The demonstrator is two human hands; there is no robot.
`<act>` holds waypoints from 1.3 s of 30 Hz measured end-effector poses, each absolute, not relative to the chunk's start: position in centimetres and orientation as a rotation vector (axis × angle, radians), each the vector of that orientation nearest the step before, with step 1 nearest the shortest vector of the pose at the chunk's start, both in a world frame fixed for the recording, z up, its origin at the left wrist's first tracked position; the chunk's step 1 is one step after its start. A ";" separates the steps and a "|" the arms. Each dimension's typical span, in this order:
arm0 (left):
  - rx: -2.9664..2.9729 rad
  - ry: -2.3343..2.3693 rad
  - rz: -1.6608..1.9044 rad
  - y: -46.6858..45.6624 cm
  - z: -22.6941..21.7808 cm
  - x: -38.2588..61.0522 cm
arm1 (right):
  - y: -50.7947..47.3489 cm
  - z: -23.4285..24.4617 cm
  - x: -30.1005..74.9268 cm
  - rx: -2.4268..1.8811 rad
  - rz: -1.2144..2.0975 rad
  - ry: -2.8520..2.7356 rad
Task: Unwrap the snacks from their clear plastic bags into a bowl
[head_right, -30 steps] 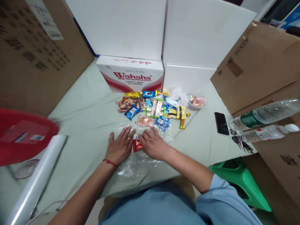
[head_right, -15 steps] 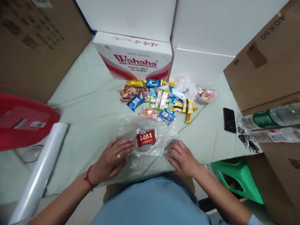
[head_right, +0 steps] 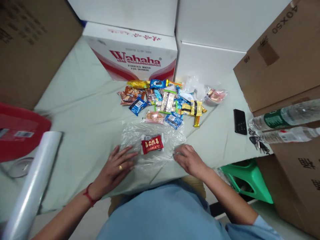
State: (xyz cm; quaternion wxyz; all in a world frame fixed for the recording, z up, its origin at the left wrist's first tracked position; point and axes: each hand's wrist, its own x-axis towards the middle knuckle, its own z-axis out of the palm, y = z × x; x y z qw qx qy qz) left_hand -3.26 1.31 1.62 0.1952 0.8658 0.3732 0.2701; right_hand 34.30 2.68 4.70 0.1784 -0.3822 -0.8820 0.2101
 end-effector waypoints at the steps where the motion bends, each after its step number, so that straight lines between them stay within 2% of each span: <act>1: 2.362 1.063 0.774 1.3 1.8 -3.3 | 2.8 5.3 34.3 -1.073 0.637 -2.483; 6: 2.060 1.273 0.871 2.0 2.5 -2.6 | 4.5 6.9 34.1 -1.132 0.852 -2.338; 10: 1.836 1.563 0.928 3.2 2.4 -0.6 | 6.0 6.8 33.8 -1.377 0.730 -2.161; 15: 1.662 1.779 0.909 4.4 2.5 1.3 | 5.5 6.5 33.3 -1.250 0.710 -2.296; 22: 1.727 1.991 0.903 4.9 1.8 1.4 | 8.9 4.8 33.3 -1.516 1.096 -2.038; 24: 1.726 2.019 0.903 5.1 1.6 1.3 | 10.4 5.1 33.4 -1.633 0.866 -2.018; 26: 1.717 2.053 0.901 5.3 1.5 1.3 | 11.1 6.1 33.0 -1.674 0.478 -2.025; 28: 1.708 2.084 0.898 5.5 1.3 1.2 | 10.6 7.2 31.8 -1.529 0.253 -2.108; 33: 1.716 2.105 0.965 5.8 1.0 0.8 | 7.9 7.3 27.2 -0.823 0.427 -2.628; 37: 1.960 2.260 1.226 4.2 2.2 0.8 | 7.7 5.3 25.2 -0.831 0.435 -2.755; 39: 2.226 2.150 1.329 2.8 3.1 1.4 | 7.8 4.9 25.1 -0.856 0.487 -2.758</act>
